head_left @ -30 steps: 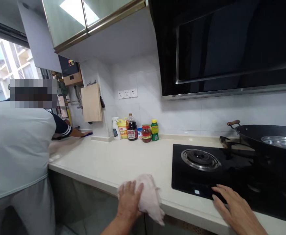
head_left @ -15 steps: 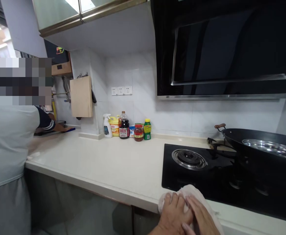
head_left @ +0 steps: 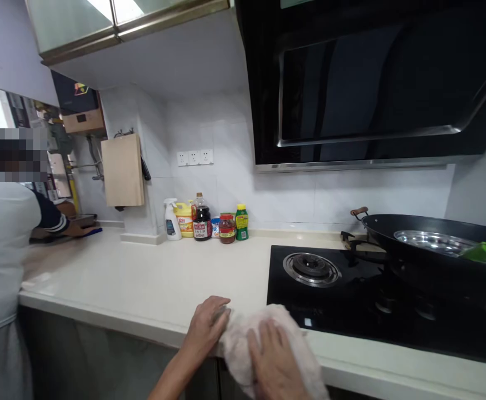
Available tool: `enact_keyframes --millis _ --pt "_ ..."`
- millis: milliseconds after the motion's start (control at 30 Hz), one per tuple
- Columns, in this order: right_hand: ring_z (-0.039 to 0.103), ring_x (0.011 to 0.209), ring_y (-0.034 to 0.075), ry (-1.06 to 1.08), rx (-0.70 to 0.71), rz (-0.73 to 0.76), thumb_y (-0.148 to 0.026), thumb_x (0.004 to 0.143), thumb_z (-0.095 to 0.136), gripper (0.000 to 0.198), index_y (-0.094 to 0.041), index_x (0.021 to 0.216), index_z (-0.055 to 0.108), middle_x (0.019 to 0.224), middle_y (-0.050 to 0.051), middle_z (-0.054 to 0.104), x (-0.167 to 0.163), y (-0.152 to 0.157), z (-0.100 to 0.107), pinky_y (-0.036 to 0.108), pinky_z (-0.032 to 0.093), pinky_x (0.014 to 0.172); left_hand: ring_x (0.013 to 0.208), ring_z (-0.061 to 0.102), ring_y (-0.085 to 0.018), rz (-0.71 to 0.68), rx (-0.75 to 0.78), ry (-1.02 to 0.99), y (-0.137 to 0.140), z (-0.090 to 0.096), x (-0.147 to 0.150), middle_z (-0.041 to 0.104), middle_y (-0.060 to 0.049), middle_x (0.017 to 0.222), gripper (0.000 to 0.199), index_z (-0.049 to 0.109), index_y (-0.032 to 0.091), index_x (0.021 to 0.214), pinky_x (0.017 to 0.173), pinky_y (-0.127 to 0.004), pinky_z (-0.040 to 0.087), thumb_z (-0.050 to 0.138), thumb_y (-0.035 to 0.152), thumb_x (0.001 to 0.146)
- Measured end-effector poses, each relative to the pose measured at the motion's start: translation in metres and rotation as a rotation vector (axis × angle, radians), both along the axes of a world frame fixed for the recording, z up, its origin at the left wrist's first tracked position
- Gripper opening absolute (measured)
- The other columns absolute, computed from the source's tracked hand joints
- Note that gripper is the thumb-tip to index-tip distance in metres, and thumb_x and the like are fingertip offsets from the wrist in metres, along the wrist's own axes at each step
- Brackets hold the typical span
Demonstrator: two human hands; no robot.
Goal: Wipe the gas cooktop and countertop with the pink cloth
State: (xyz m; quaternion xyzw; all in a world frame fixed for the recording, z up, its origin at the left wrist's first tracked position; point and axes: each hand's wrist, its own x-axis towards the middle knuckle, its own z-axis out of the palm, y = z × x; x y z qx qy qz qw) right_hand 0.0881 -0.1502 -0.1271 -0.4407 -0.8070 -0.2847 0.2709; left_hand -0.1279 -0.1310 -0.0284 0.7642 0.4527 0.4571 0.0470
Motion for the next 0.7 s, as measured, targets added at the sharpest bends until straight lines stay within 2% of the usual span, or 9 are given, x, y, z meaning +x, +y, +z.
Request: enact_keyframes --millis 67,133,233,300,400,467,533,600,700 --pt "0.060 0.121 0.040 -0.024 0.027 0.082 -0.029 0.082 0.066 0.054 -0.019 0.134 0.055 0.130 0.019 0.066 -0.031 0.012 0.005 0.057 0.047 0.097 0.100 0.070 -0.024 0.010 -0.017 -0.026 0.008 -0.002 -0.002 0.076 -0.008 0.104 0.027 0.075 0.025 0.100 0.092 -0.040 0.055 0.056 0.042 0.091" --pt "0.062 0.117 0.038 -0.032 0.068 0.128 -0.029 0.083 0.066 0.057 -0.020 0.137 0.052 0.128 0.017 0.067 -0.046 0.017 0.011 0.054 0.050 0.093 0.097 0.071 -0.023 0.026 -0.056 -0.100 0.011 -0.001 -0.003 0.076 -0.007 0.102 0.031 0.075 0.024 0.098 0.088 -0.037 0.057 0.053 0.045 0.092" --pt "0.063 0.115 0.035 0.016 0.174 0.123 -0.028 0.085 0.065 0.057 -0.022 0.139 0.049 0.127 0.013 0.067 -0.042 0.009 0.016 0.052 0.050 0.094 0.094 0.071 -0.024 0.074 -0.116 -0.207 0.010 0.003 -0.004 0.076 -0.007 0.101 0.037 0.074 0.022 0.099 0.083 -0.035 0.058 0.051 0.050 0.090" --pt "0.062 0.114 0.033 0.074 0.276 0.114 -0.026 0.087 0.063 0.051 -0.024 0.137 0.052 0.125 0.010 0.068 -0.026 -0.001 0.017 0.050 0.048 0.096 0.093 0.072 -0.024 0.097 -0.138 -0.181 0.008 0.003 -0.006 0.077 -0.007 0.100 0.038 0.074 0.021 0.099 0.082 -0.036 0.058 0.052 0.051 0.089" --pt "0.059 0.116 0.033 0.117 0.397 0.105 -0.025 0.089 0.061 0.042 -0.025 0.131 0.059 0.122 0.006 0.070 0.013 -0.013 0.017 0.050 0.045 0.098 0.094 0.070 -0.025 0.122 -0.094 0.010 0.009 -0.001 -0.007 0.076 -0.007 0.098 0.034 0.075 0.023 0.096 0.085 -0.038 0.056 0.054 0.049 0.088" --pt "0.059 0.119 0.034 0.057 0.409 0.097 -0.022 0.088 0.060 0.045 -0.028 0.133 0.059 0.125 0.004 0.069 0.049 -0.018 0.013 0.049 0.044 0.099 0.095 0.069 -0.025 0.138 -0.053 0.164 0.010 -0.004 -0.008 0.076 -0.007 0.096 0.031 0.075 0.024 0.093 0.085 -0.038 0.053 0.053 0.046 0.090" --pt "0.061 0.118 0.032 -0.037 0.338 0.090 -0.018 0.085 0.060 0.056 -0.032 0.138 0.055 0.128 0.003 0.069 0.093 -0.022 0.006 0.046 0.045 0.096 0.094 0.068 -0.025 0.160 -0.037 0.285 0.011 -0.003 -0.009 0.075 -0.007 0.095 0.029 0.074 0.025 0.093 0.084 -0.037 0.052 0.050 0.042 0.092" --pt "0.062 0.116 0.032 -0.046 0.257 0.033 -0.017 0.080 0.061 0.065 -0.037 0.141 0.052 0.130 0.001 0.069 0.141 -0.028 -0.005 0.047 0.045 0.094 0.093 0.069 -0.024 0.184 -0.039 0.381 0.012 0.001 -0.008 0.075 -0.006 0.096 0.029 0.073 0.025 0.094 0.083 -0.036 0.051 0.049 0.040 0.093" --pt "0.058 0.121 0.036 -0.020 0.163 -0.084 -0.026 0.076 0.065 0.069 -0.044 0.142 0.051 0.134 0.000 0.066 0.216 -0.042 -0.023 0.051 0.041 0.097 0.091 0.069 -0.024 0.210 -0.046 0.472 0.013 0.010 -0.004 0.074 -0.006 0.098 0.029 0.073 0.025 0.100 0.084 -0.036 0.050 0.049 0.039 0.093"
